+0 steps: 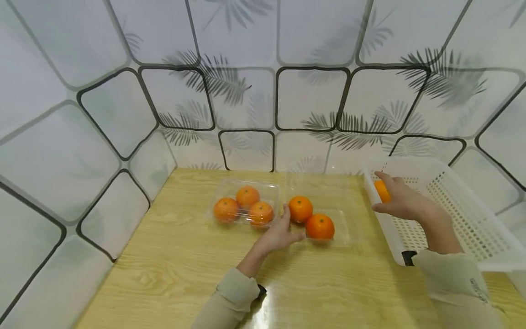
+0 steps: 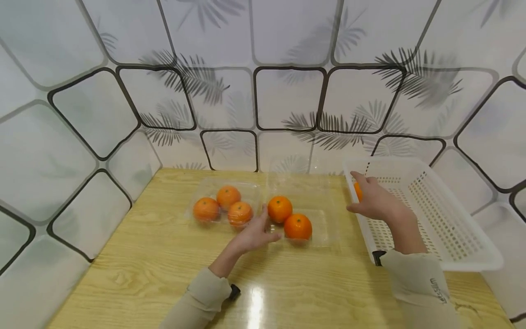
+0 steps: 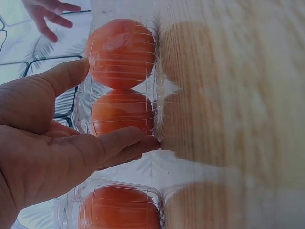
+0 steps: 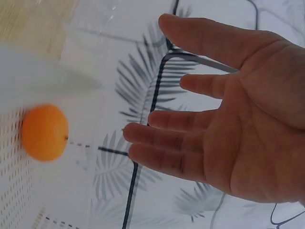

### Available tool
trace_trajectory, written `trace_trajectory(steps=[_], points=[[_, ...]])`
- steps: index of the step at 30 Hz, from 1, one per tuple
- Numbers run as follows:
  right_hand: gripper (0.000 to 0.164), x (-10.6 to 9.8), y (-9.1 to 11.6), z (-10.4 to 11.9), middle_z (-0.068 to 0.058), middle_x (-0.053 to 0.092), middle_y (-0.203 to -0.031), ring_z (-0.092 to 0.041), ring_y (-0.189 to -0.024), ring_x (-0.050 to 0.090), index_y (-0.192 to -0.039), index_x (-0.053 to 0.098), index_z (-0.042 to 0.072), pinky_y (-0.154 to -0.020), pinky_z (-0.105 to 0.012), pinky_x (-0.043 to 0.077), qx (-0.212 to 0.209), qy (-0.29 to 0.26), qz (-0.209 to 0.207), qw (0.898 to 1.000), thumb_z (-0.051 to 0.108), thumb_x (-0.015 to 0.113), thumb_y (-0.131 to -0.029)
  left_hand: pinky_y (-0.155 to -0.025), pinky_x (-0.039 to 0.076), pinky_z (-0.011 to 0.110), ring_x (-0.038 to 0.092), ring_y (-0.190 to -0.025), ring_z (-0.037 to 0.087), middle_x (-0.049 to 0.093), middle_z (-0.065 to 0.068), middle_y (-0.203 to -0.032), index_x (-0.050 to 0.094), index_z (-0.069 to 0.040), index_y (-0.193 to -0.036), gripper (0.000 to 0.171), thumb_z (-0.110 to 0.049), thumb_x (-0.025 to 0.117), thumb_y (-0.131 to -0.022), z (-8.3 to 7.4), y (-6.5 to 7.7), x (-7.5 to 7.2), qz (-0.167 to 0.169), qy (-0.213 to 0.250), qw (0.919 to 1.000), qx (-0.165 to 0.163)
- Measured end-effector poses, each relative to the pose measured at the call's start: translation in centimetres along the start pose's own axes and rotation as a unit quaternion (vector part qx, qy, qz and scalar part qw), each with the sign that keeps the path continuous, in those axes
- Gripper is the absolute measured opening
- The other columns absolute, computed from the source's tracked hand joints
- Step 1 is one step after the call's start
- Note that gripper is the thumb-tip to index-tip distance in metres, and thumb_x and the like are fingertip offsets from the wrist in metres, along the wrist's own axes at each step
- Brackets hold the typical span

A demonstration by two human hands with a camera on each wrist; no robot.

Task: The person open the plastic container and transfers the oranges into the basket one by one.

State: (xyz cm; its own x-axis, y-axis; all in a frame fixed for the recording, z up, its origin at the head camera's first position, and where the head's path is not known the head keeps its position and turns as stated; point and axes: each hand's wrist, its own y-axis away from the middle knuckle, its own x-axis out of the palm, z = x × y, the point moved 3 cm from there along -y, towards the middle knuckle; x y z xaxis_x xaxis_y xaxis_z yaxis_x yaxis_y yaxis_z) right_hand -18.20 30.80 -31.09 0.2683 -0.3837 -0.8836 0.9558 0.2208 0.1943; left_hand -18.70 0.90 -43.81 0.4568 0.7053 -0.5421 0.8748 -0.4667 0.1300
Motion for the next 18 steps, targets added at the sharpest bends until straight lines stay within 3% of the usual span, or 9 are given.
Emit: trace_trajectory(steps=[5, 7, 14, 18], points=[[0.095, 2.0, 0.7, 2.0, -0.043, 0.014, -0.151, -0.061, -0.135, 0.019, -0.156, 0.008, -0.004, -0.100, -0.073, 0.028, -0.038, -0.024, -0.046, 0.998, 0.024, 0.071, -0.092, -0.110, 0.037, 0.048, 0.047, -0.131, 0.036, 0.038, 0.035, -0.147, -0.006, 0.007, -0.155, 0.108, -0.026, 0.073, -0.090, 0.4, 0.1, 0.1, -0.002, 0.005, 1.0000, 0.006], [0.092, 3.2, 0.8, 3.0, -0.040, 0.018, -0.152, -0.058, -0.136, 0.021, -0.156, 0.012, -0.004, -0.103, -0.072, 0.027, -0.059, -0.037, -0.069, 0.995, 0.024, 0.072, -0.091, -0.113, 0.034, 0.049, 0.040, -0.138, 0.036, 0.033, 0.035, -0.150, -0.005, 0.007, -0.155, 0.107, -0.026, 0.074, -0.090, 0.6, 0.2, -0.1, -0.007, 0.007, 0.9999, 0.008], [0.086, 7.3, 0.3, 5.2, -0.030, 0.026, -0.154, -0.049, -0.140, 0.025, -0.156, 0.022, 0.002, -0.106, -0.068, 0.029, -0.126, -0.096, -0.115, 0.981, 0.019, 0.074, -0.090, -0.108, 0.039, 0.050, 0.051, -0.123, 0.039, 0.043, 0.038, -0.141, -0.004, 0.009, -0.154, 0.108, -0.025, 0.075, -0.089, 0.6, 0.4, -0.2, -0.017, 0.018, 0.9995, 0.021], [0.084, 9.1, -0.2, 5.4, -0.028, 0.031, -0.152, -0.048, -0.137, 0.032, -0.155, 0.026, 0.001, -0.105, -0.066, 0.034, -0.137, -0.112, -0.126, 0.976, 0.017, 0.076, -0.089, -0.110, 0.037, 0.052, 0.043, -0.134, 0.041, 0.036, 0.038, -0.147, -0.003, 0.010, -0.154, 0.107, -0.026, 0.075, -0.089, 0.4, 0.3, 0.3, -0.012, 0.016, 0.9995, 0.023]])
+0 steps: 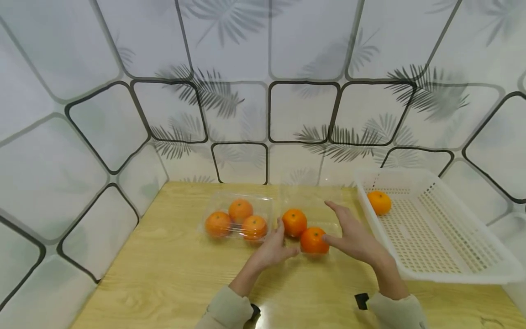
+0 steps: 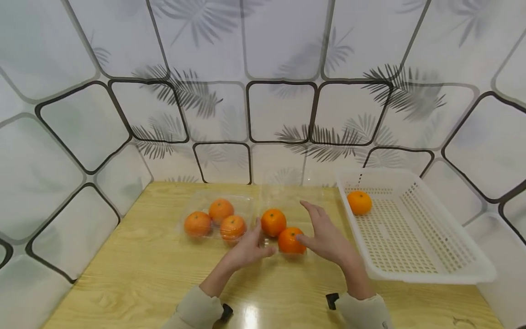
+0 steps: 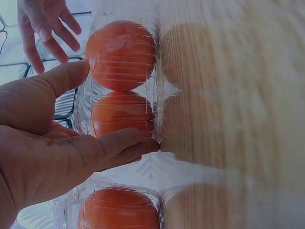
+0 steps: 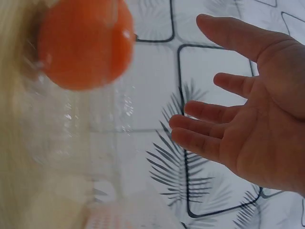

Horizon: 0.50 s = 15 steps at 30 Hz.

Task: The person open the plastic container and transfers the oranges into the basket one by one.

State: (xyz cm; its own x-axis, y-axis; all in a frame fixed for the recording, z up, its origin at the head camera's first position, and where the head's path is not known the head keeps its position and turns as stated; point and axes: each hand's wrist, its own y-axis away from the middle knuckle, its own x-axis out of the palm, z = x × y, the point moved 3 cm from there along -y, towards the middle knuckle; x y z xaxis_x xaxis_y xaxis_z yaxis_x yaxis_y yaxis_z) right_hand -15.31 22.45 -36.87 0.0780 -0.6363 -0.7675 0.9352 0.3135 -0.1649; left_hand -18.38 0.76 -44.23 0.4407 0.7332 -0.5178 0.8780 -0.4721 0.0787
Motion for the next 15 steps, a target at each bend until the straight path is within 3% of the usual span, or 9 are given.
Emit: trace_trajectory(steps=[6, 11, 15], points=[[0.083, 2.7, -0.6, -0.2, -0.027, 0.032, -0.152, -0.047, -0.135, 0.037, -0.155, 0.026, 0.003, -0.102, -0.064, 0.038, -0.007, -0.020, 0.009, 1.000, 0.019, 0.075, -0.089, -0.110, 0.035, 0.055, 0.037, -0.139, 0.043, 0.034, 0.036, -0.149, -0.001, 0.010, -0.154, 0.106, -0.027, 0.074, -0.090, 0.4, 0.7, -0.3, -0.004, -0.013, 0.9999, -0.009], [0.078, 2.8, -1.1, -0.1, -0.026, 0.036, -0.150, -0.048, -0.131, 0.041, -0.152, 0.032, 0.002, -0.099, -0.065, 0.040, -0.016, -0.031, -0.015, 0.999, 0.015, 0.075, -0.089, -0.107, 0.040, 0.053, 0.047, -0.131, 0.040, 0.037, 0.037, -0.147, -0.002, 0.010, -0.154, 0.107, -0.028, 0.074, -0.089, 0.2, 0.4, -0.4, -0.003, -0.013, 0.9999, -0.006], [0.071, 2.4, -0.9, -0.1, -0.026, 0.041, -0.146, -0.048, -0.128, 0.043, -0.148, 0.037, -0.001, -0.097, -0.065, 0.042, -0.026, -0.027, -0.036, 0.999, 0.011, 0.075, -0.089, -0.108, 0.039, 0.053, 0.046, -0.132, 0.040, 0.036, 0.036, -0.148, -0.003, 0.009, -0.155, 0.107, -0.029, 0.074, -0.090, 0.1, 0.1, 0.1, -0.001, -0.012, 0.9999, -0.007]])
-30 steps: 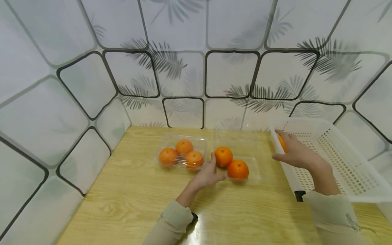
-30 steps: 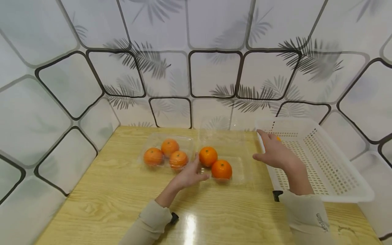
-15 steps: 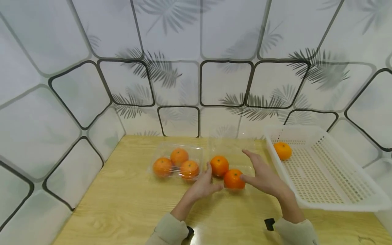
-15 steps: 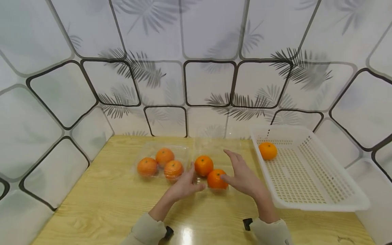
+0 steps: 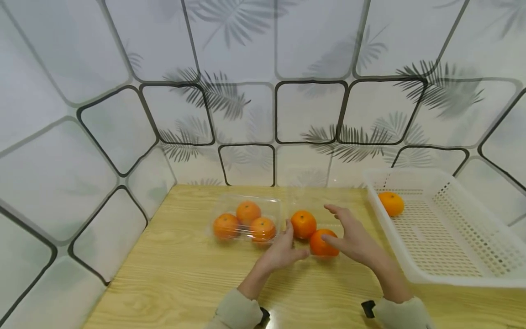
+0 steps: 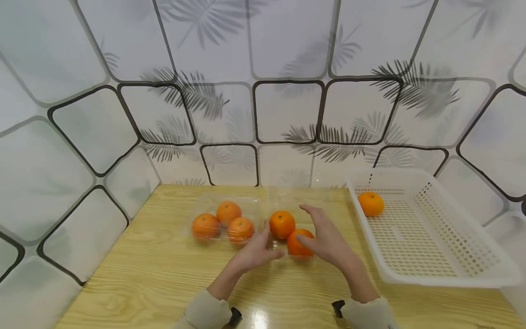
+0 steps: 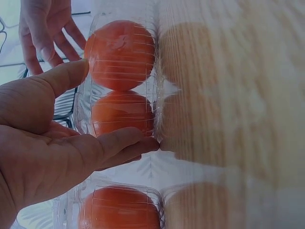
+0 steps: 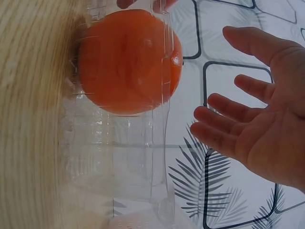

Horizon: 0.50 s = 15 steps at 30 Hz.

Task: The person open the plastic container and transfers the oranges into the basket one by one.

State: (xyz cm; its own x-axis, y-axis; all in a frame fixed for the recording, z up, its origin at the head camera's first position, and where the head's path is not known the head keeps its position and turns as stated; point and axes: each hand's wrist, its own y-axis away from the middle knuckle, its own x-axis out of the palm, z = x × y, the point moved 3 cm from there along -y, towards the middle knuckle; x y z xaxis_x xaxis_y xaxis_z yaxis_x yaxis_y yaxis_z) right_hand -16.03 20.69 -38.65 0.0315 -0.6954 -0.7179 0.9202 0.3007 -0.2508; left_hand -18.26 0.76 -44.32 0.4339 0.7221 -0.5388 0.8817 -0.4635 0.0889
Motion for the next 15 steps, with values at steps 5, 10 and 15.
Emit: trace_trajectory(steps=[5, 10, 15], points=[[0.066, -0.15, 0.58, -0.33, -0.027, 0.045, -0.141, -0.049, -0.122, 0.049, -0.144, 0.042, -0.003, -0.094, -0.064, 0.044, 0.006, 0.002, -0.006, 1.000, 0.008, 0.075, -0.088, -0.110, 0.035, 0.056, 0.037, -0.139, 0.044, 0.033, 0.036, -0.150, -0.002, 0.007, -0.155, 0.107, -0.029, 0.074, -0.090, -0.25, 0.06, 0.51, -0.002, 0.002, 0.9999, -0.011], [0.064, 0.49, 0.46, -0.53, -0.026, 0.047, -0.139, -0.048, -0.120, 0.051, -0.143, 0.045, -0.002, -0.093, -0.062, 0.046, 0.004, -0.005, 0.005, 1.000, 0.008, 0.075, -0.088, -0.110, 0.035, 0.056, 0.038, -0.138, 0.045, 0.030, 0.038, -0.150, -0.004, 0.007, -0.155, 0.109, -0.030, 0.074, -0.090, -0.06, 0.32, 0.32, -0.004, 0.007, 0.9999, -0.014], [0.064, 0.65, 0.49, -0.93, -0.023, 0.048, -0.139, -0.048, -0.122, 0.050, -0.142, 0.046, 0.001, -0.094, -0.062, 0.046, 0.011, 0.000, 0.010, 1.000, 0.013, 0.077, -0.087, -0.108, 0.037, 0.057, 0.041, -0.135, 0.045, 0.031, 0.039, -0.149, -0.004, 0.006, -0.155, 0.108, -0.031, 0.074, -0.090, -0.11, 0.35, 0.16, -0.004, 0.011, 0.9999, -0.006]])
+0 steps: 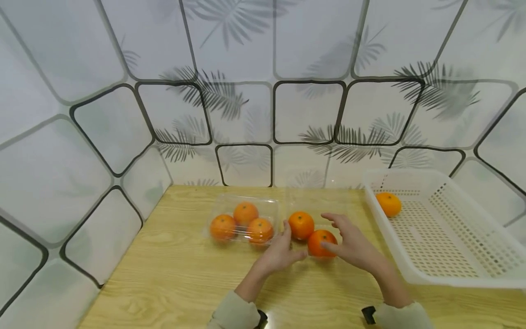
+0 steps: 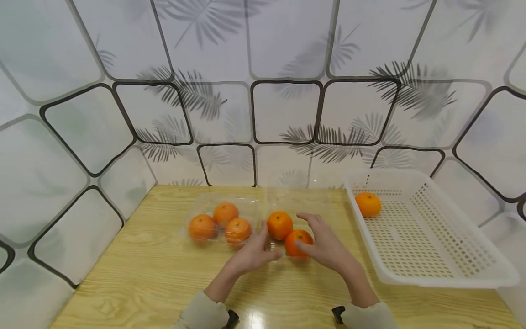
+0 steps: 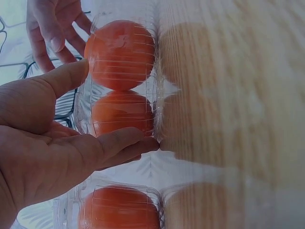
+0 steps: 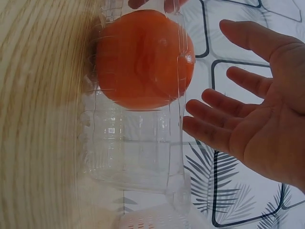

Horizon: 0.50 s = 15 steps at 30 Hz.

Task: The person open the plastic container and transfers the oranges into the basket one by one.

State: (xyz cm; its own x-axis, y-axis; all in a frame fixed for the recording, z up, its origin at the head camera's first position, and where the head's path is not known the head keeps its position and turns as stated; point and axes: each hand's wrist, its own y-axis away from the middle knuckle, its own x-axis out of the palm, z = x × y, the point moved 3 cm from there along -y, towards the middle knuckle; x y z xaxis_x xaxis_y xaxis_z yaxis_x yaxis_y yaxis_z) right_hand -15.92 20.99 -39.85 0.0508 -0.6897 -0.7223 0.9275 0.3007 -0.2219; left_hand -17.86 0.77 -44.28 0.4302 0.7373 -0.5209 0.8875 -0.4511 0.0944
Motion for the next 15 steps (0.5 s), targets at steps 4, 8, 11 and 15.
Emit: trace_trajectory(steps=[4, 8, 11, 15], points=[[0.065, 0.15, 0.14, -0.50, -0.023, 0.048, -0.140, -0.049, -0.122, 0.049, -0.142, 0.046, 0.001, -0.094, -0.063, 0.045, 0.000, -0.005, 0.014, 1.000, 0.017, 0.077, -0.088, -0.109, 0.036, 0.054, 0.041, -0.136, 0.042, 0.033, 0.038, -0.148, -0.004, 0.008, -0.155, 0.107, -0.028, 0.074, -0.091, 0.12, 0.03, 0.20, 0.000, -0.003, 1.0000, 0.002], [0.066, 0.16, 0.14, -0.87, -0.024, 0.048, -0.139, -0.049, -0.121, 0.050, -0.142, 0.046, 0.000, -0.093, -0.064, 0.045, -0.007, -0.008, 0.021, 1.000, 0.017, 0.078, -0.087, -0.109, 0.037, 0.054, 0.042, -0.135, 0.042, 0.036, 0.038, -0.147, -0.003, 0.010, -0.154, 0.106, -0.029, 0.074, -0.091, 0.05, -0.05, 0.44, 0.002, -0.018, 0.9998, 0.006], [0.066, 0.11, -0.03, -1.00, -0.024, 0.049, -0.138, -0.049, -0.121, 0.050, -0.141, 0.046, -0.002, -0.093, -0.063, 0.046, -0.015, -0.007, 0.022, 1.000, 0.016, 0.078, -0.086, -0.109, 0.037, 0.055, 0.041, -0.136, 0.044, 0.037, 0.038, -0.146, -0.001, 0.010, -0.154, 0.107, -0.031, 0.074, -0.091, -0.10, -0.21, 0.35, -0.001, -0.030, 0.9995, 0.006], [0.066, 0.13, -0.23, -1.00, -0.024, 0.048, -0.138, -0.049, -0.121, 0.049, -0.142, 0.046, -0.002, -0.093, -0.063, 0.046, -0.021, -0.009, 0.022, 1.000, 0.016, 0.078, -0.086, -0.108, 0.038, 0.055, 0.042, -0.135, 0.044, 0.038, 0.037, -0.146, -0.001, 0.009, -0.155, 0.106, -0.031, 0.074, -0.091, -0.19, -0.26, -0.05, -0.004, -0.033, 0.9995, 0.002]])
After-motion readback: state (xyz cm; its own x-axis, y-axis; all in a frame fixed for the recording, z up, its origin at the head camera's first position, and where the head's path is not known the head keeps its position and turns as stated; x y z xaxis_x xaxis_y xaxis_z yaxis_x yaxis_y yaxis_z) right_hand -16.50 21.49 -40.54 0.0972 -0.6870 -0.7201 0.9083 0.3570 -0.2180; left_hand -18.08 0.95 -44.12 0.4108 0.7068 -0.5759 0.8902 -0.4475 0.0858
